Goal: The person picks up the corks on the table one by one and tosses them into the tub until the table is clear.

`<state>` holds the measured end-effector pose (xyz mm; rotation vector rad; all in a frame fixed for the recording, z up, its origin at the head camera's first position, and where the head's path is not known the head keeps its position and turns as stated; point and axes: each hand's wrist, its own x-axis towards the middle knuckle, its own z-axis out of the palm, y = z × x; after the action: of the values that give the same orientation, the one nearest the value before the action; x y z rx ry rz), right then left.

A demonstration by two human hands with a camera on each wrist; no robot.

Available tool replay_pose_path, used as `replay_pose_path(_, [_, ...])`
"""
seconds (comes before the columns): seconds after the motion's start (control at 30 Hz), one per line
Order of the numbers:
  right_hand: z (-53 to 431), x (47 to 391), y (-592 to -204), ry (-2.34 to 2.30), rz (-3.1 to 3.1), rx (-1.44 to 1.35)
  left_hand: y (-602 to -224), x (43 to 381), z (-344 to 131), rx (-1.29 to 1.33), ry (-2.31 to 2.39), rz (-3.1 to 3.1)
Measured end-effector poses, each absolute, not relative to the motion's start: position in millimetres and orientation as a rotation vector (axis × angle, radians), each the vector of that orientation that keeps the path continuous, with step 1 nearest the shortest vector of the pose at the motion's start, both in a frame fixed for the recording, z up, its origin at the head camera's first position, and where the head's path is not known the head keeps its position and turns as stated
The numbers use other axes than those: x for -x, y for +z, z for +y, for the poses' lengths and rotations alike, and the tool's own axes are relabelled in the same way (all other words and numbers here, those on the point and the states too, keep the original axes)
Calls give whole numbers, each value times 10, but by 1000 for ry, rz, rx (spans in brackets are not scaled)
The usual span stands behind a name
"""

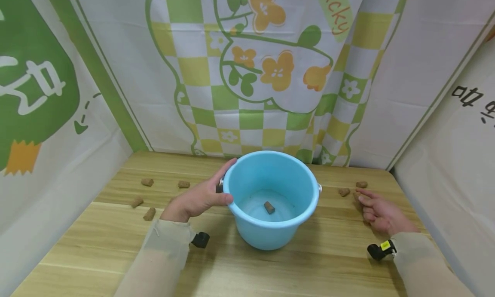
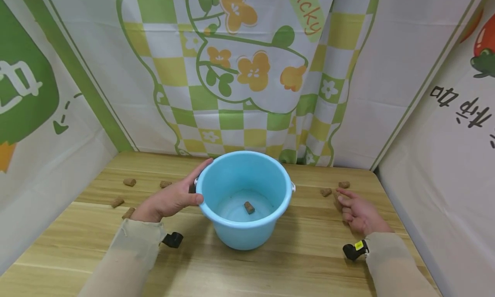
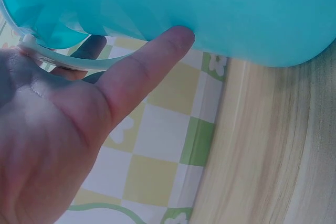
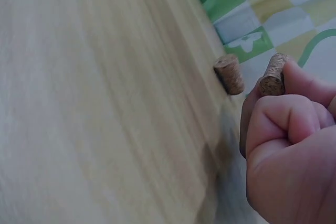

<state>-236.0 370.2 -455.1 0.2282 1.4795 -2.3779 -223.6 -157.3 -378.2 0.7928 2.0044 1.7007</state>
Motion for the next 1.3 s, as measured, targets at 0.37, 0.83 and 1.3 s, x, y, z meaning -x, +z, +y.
replay_pose_path(0.37, [3682, 2378, -4399, -2509, 1220, -67, -3780, 2242, -1574, -789, 1695, 2018])
replay_pose_path(0.83, [3566, 2485, -4012, -2548, 984, 440, -3787, 2239, -1571, -791, 1709, 2001])
replay_pose_path(1.3, [3255, 2363, -3549, -2607, 913, 406, -3807, 2255, -1584, -794, 1708, 1999])
